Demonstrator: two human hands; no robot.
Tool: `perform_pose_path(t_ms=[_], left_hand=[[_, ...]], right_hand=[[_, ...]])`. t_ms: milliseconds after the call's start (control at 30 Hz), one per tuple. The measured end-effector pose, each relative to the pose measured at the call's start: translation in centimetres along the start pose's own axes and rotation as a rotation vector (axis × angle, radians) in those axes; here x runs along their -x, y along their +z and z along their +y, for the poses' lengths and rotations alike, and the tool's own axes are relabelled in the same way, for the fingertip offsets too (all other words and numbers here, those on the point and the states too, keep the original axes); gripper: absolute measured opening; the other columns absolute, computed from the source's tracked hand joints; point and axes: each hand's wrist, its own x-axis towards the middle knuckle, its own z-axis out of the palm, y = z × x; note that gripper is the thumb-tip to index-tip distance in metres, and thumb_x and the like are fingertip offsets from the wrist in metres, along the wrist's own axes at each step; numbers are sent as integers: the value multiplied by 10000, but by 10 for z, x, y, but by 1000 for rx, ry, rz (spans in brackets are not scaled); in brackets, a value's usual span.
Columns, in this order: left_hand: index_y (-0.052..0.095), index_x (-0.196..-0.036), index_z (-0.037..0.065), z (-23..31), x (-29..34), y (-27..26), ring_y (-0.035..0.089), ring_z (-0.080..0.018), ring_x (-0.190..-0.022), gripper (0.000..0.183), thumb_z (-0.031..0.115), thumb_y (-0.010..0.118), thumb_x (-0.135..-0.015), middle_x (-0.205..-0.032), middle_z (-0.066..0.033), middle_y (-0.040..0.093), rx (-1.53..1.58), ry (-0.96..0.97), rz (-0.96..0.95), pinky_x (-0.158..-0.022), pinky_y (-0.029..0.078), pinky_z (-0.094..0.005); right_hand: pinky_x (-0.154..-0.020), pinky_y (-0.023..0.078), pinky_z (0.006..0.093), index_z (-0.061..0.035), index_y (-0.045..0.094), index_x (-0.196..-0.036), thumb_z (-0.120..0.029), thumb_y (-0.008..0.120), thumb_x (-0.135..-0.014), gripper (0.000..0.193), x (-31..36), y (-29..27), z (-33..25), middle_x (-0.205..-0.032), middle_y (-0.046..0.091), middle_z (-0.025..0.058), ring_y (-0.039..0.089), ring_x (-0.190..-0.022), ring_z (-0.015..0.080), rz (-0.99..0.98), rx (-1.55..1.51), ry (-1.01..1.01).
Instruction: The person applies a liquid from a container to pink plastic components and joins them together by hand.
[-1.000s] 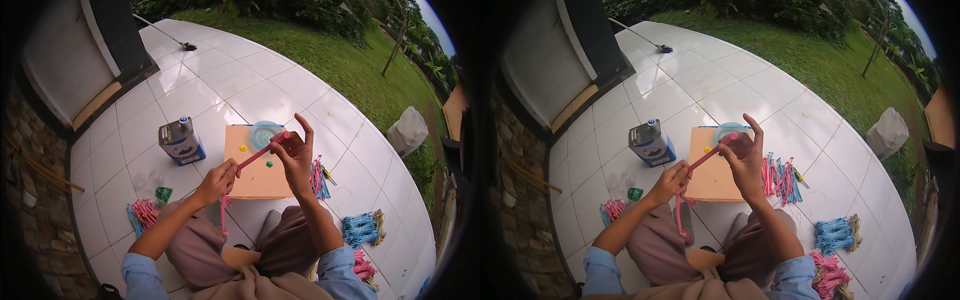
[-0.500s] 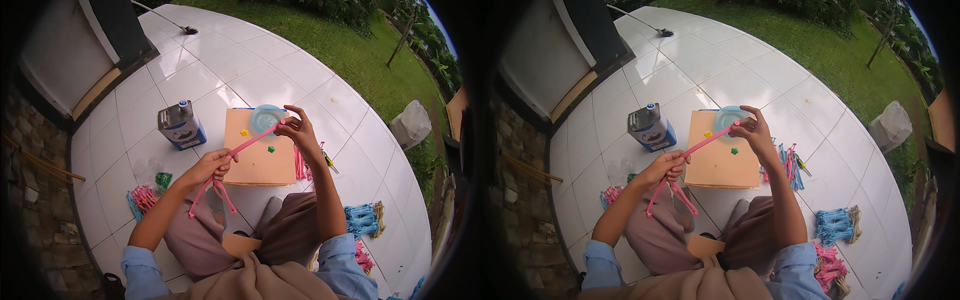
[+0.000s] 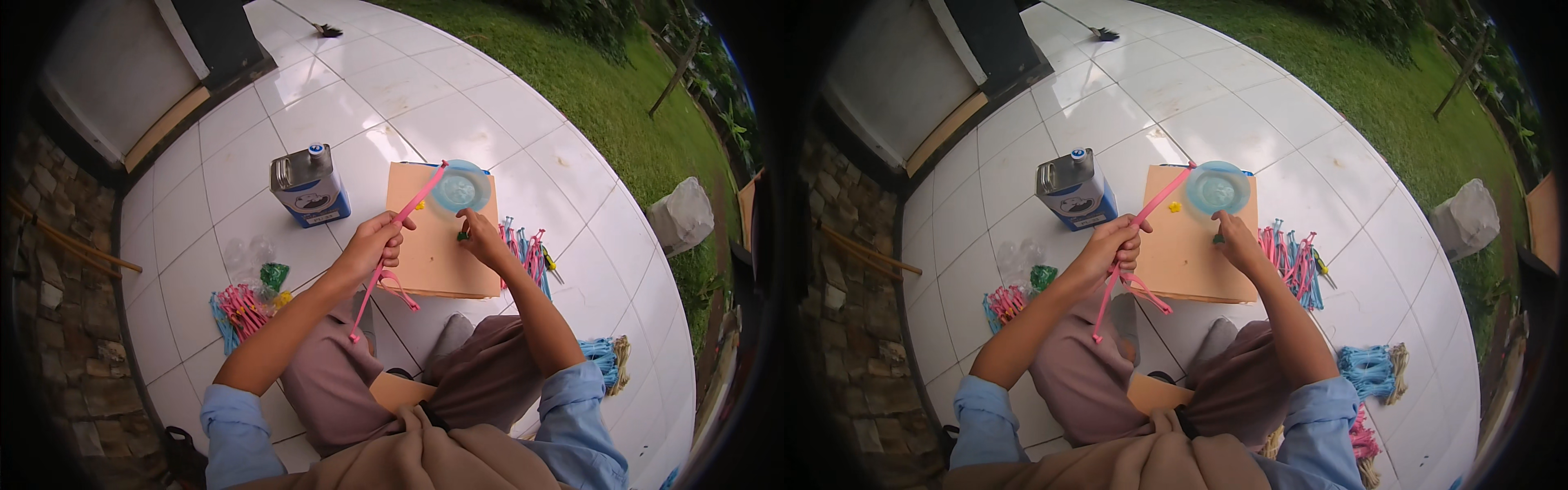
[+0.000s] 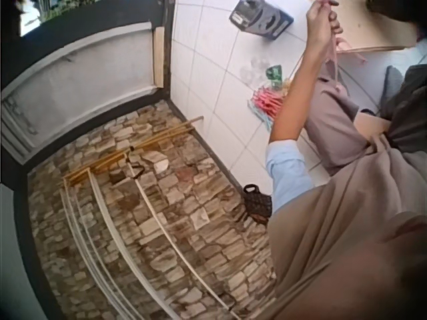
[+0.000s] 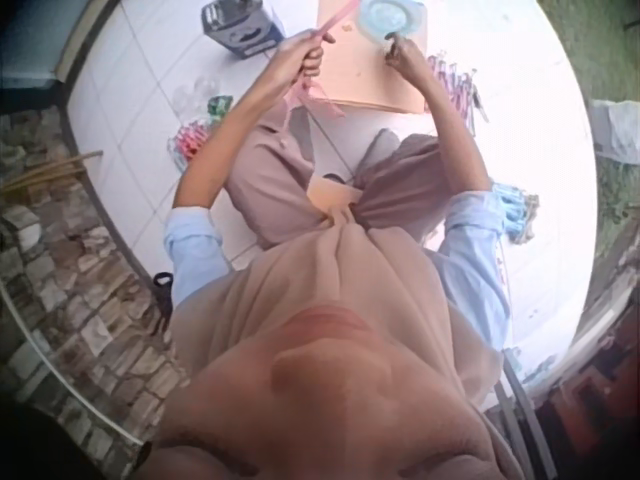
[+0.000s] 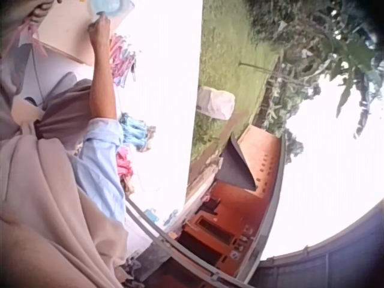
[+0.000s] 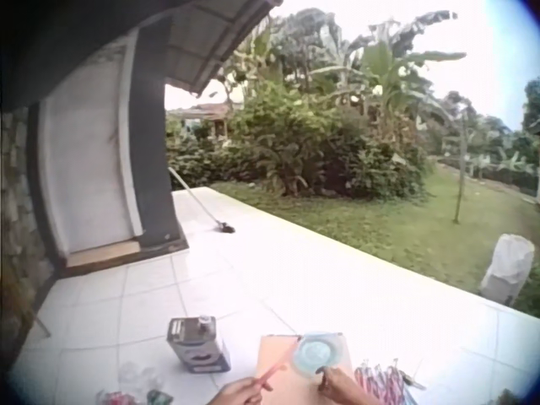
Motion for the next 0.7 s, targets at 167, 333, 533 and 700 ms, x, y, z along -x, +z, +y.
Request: perform_pose_path(t_ms=[167, 333, 533, 700], left_hand=[[493, -938, 42, 2, 2, 4, 293, -24, -469, 189, 218, 552, -900, -615, 56, 346, -86, 96, 65, -452, 276, -196], [547, -932, 41, -2, 5, 4, 418, -44, -492, 261, 255, 654, -827, -655, 22, 475, -256, 216, 162, -469, 363, -192], [532, -932, 39, 8, 11, 15, 317, -20, -477, 235, 231, 634, -842, -618, 55, 398, -334, 123, 130, -445, 280, -188], [531, -946, 22, 9, 10, 15, 318, -20, -508, 203, 184, 610, -851, -636, 47, 418, -71, 49, 100, -470, 292, -181]], right_hand=[[-777, 489, 325, -59, 388, -1212, 55, 684, -680, 619, 0, -30, -88, -854, 554, 83, 570, -824, 216, 168, -176, -197], [-775, 494, 316, -43, 427, -1187, 38, 687, -697, 561, 18, -39, -148, -884, 555, 88, 589, -846, 204, 274, -215, -333], [-749, 487, 340, -38, 472, -1128, 26, 690, -691, 492, 22, -46, -151, -919, 546, 106, 583, -862, 241, 303, -211, -385], [-759, 471, 357, -26, 519, -1002, 14, 676, -683, 357, 21, -50, -153, -940, 572, 94, 553, -900, 272, 367, 92, -627]])
